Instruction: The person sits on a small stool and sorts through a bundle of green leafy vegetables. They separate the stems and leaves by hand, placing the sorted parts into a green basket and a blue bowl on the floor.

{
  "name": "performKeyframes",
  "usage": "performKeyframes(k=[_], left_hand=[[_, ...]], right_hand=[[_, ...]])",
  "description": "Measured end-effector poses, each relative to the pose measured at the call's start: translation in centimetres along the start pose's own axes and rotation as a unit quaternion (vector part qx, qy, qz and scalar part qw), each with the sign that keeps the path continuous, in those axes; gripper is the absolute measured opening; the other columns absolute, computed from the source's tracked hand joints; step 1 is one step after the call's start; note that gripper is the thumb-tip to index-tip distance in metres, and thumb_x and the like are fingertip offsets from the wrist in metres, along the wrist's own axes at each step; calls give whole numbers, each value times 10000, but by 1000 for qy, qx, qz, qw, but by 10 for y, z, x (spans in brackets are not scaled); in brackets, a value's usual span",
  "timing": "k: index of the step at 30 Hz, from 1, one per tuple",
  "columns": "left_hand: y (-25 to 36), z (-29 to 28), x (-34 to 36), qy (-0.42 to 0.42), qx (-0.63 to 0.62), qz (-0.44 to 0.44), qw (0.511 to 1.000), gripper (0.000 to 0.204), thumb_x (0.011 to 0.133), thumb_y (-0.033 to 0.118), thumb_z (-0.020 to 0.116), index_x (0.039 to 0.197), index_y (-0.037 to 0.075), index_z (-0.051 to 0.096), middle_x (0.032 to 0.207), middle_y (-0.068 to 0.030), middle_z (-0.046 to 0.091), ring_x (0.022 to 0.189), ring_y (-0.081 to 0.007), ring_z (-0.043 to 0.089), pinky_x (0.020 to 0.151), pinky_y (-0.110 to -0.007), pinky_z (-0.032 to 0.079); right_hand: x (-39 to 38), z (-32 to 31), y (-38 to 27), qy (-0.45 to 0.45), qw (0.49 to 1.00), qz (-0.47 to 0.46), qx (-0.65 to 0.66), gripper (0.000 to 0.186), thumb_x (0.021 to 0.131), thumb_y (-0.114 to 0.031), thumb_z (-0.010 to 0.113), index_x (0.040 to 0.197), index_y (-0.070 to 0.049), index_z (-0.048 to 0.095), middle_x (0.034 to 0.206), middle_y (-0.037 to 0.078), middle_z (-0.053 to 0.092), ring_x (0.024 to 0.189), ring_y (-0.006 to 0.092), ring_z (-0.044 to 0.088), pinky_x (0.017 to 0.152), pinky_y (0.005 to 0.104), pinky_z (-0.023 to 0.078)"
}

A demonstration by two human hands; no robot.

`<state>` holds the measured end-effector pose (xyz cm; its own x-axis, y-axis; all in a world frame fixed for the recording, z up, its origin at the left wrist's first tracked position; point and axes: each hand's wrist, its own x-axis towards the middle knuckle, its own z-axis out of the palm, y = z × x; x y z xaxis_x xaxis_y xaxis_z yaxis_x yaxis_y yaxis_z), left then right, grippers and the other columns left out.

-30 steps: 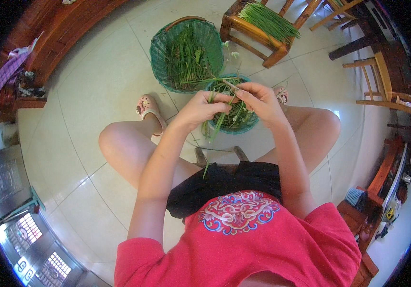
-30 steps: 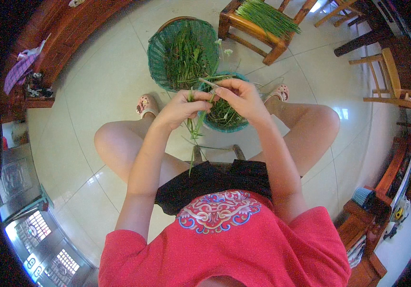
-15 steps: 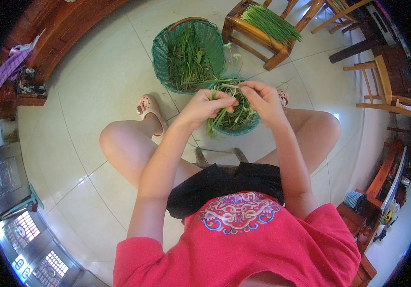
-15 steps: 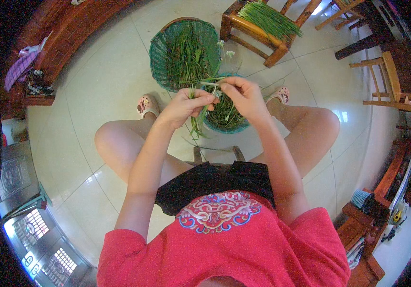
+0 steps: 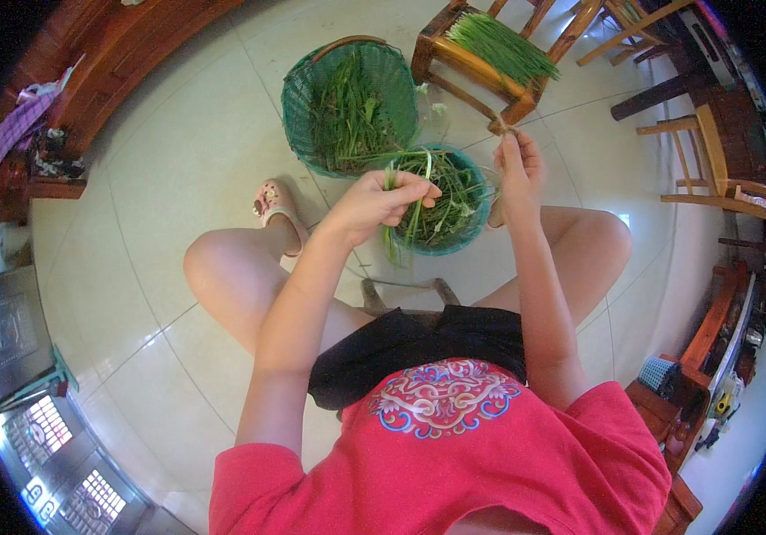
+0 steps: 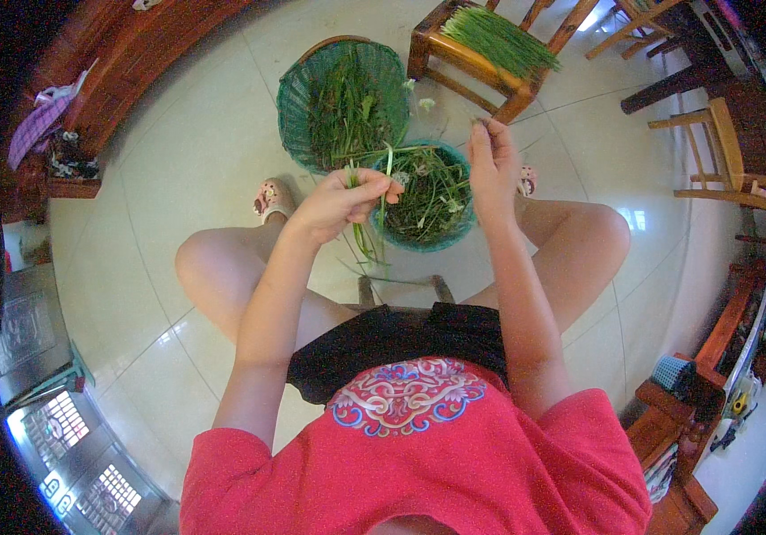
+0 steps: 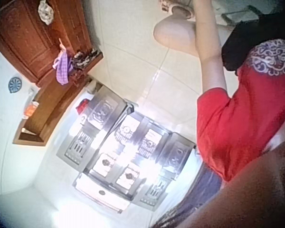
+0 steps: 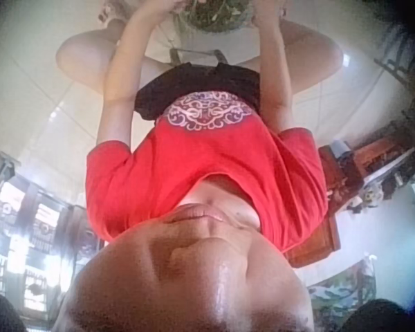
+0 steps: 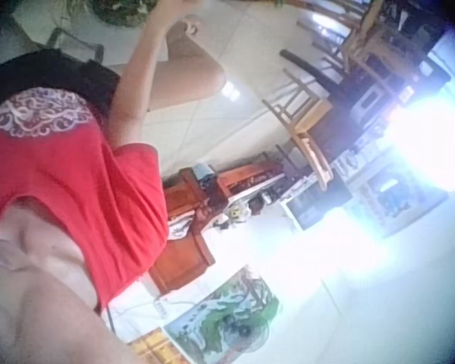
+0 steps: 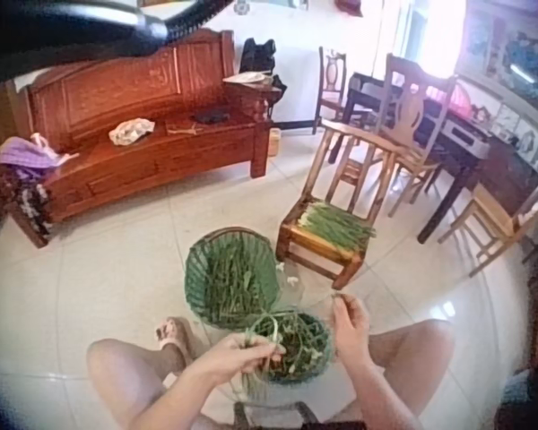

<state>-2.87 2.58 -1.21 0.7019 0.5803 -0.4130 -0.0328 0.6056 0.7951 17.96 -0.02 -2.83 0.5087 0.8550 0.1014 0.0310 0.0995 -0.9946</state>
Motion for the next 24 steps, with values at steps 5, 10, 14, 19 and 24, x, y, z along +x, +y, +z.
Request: performKeyframes(k=[5,10,14,19,24], left_hand=[[-4,-1,1,-30,-49,2,998,196,796,173,556,896,6,580,730,-4,561,452,-21,290,401,-155,210],[-2,1,1,11,-20,35,999,213,778,165,581,924,10,578,739,-11,565,483,-16,349,407,-151,228],[-4,-1,-1,23,-38,37,998,203,766,152,594,912,12,575,767,-32,578,496,-16,373,408,-151,239],[-2,-1,2,27,-87,36,995,189,766,151,594,900,19,571,760,-38,585,449,-17,332,393,-152,229],[0,-3,2,7,-99,30,995,201,774,161,586,920,23,571,748,-29,590,431,-14,303,388,-149,220]], right_hand=[[3,13,-12,24,985,-26,168,174,825,-113,494,962,-4,505,786,23,538,724,79,489,670,209,390],[-4,2,25,7,1000,9,2,162,808,-103,512,930,4,516,813,52,560,758,99,518,699,235,409],[-4,-16,55,16,993,81,-87,185,800,-116,523,930,17,520,811,59,563,730,141,536,650,270,430],[-3,-38,109,-52,965,43,-252,174,796,-132,494,913,-11,536,804,94,571,695,245,563,575,343,447],[-32,-59,146,-328,696,-222,-598,154,766,-129,466,780,-67,606,790,89,565,700,263,557,583,369,439]])
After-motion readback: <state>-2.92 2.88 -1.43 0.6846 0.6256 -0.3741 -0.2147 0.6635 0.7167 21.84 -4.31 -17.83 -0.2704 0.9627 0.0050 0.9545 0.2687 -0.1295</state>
